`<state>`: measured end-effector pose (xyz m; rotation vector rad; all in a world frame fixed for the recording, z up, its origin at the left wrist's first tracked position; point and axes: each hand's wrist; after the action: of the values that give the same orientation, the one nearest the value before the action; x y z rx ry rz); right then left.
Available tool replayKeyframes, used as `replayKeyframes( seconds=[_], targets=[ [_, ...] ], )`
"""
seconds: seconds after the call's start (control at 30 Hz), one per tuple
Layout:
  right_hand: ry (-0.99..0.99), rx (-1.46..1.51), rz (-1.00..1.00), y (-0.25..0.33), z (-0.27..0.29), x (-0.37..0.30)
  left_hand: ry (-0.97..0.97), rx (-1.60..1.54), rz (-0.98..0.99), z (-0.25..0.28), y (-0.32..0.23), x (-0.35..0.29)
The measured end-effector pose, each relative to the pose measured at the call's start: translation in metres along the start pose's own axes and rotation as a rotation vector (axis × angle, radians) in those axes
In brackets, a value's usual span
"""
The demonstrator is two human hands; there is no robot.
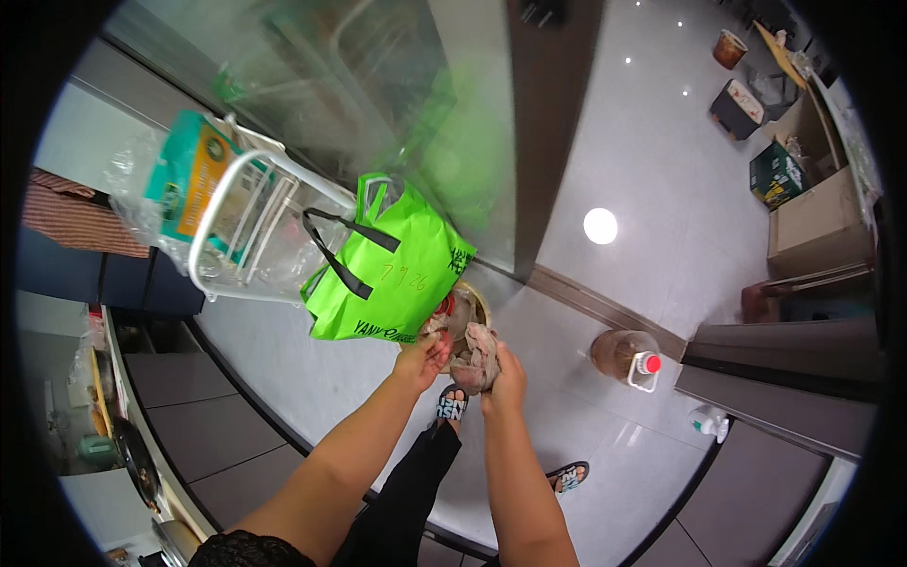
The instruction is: The person cleans a metal stove grate with a cloth, then wipes the gas stovetop surface. They rinse the cloth at the sink and proceed to wipe the range hood and the wall area above the stove.
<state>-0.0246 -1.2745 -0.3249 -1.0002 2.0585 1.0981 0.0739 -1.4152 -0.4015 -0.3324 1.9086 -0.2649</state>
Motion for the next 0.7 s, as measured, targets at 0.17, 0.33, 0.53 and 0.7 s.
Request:
replayKeyframes(
  seconds=[0.17, 0.33, 0.53, 0.7],
  targets=[
    [-0.083, -0.047, -0.020, -0.081, 0.021, 0.102, 0.129, 0.152, 0.103, 0.010, 0.000, 0.065],
    [0.007, -0.221, 0.046, -0.113, 0.019, 0.118, 0.139, 0.137, 0.088, 0.017, 0.001, 0.082],
    [-0.245, -0.868, 0.347, -0.140, 0.043, 0.180, 0.348, 0.108, 0.127, 0.019, -0.001, 0.056],
    [-0.022, -0.477, 0.152, -0.154, 0.029, 0.157, 0.270, 0.250, 0.077, 0.035, -0.001, 0.064]
  ],
)
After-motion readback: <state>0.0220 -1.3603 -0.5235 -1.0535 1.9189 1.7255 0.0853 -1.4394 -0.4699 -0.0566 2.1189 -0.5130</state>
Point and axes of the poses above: each hand's wrist, its own x-axis towards the middle knuckle, its own z-axis out of the back of the hand, y = z × x, and after that the axes turned 6 degrees about -x, right-handed
